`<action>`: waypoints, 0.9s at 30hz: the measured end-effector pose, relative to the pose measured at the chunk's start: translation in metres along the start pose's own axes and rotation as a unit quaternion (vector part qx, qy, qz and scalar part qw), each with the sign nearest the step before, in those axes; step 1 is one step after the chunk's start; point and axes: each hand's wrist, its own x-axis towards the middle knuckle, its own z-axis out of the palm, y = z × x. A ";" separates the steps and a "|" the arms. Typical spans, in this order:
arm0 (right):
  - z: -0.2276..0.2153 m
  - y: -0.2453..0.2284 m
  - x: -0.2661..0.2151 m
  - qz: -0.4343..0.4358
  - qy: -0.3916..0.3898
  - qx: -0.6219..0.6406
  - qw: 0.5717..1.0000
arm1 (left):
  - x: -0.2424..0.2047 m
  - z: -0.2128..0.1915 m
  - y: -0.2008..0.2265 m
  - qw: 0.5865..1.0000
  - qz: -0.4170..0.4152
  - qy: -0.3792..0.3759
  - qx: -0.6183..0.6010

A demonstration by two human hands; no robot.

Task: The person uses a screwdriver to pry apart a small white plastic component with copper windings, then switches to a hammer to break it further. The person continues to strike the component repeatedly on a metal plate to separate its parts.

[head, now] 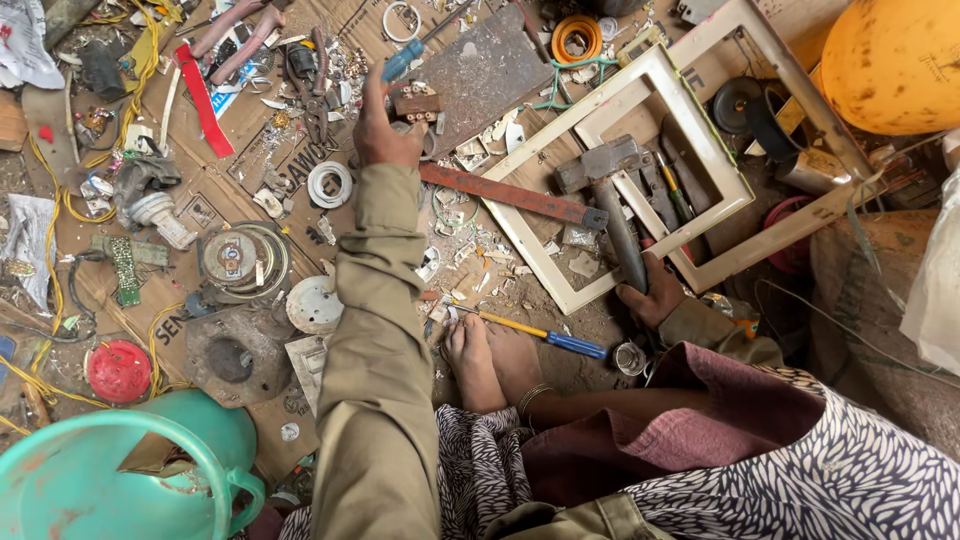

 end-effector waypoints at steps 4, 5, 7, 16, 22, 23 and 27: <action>0.001 0.005 0.001 0.020 -0.016 0.023 0.999 | -0.013 -0.001 -0.005 0.990 -0.133 -0.012 0.040; 0.001 0.007 0.002 0.022 -0.021 0.018 0.999 | -0.011 -0.002 -0.005 0.977 -0.197 -0.049 0.064; 0.001 0.012 0.005 0.027 -0.027 0.014 0.999 | -0.009 -0.005 -0.004 0.962 -0.252 -0.075 0.075; 0.008 0.044 0.015 -0.024 -0.031 0.027 0.999 | 0.001 -0.029 0.014 0.999 0.039 -0.019 0.033; 0.006 0.032 0.006 -0.076 -0.008 -0.018 0.997 | 0.011 -0.017 0.025 0.990 -0.064 -0.105 0.067; 0.005 0.028 0.006 -0.015 -0.021 -0.010 1.000 | 0.008 -0.014 0.025 0.986 -0.082 -0.109 0.091; 0.003 0.016 0.004 0.048 -0.022 0.008 0.999 | -0.002 -0.010 0.020 0.985 -0.087 -0.082 0.122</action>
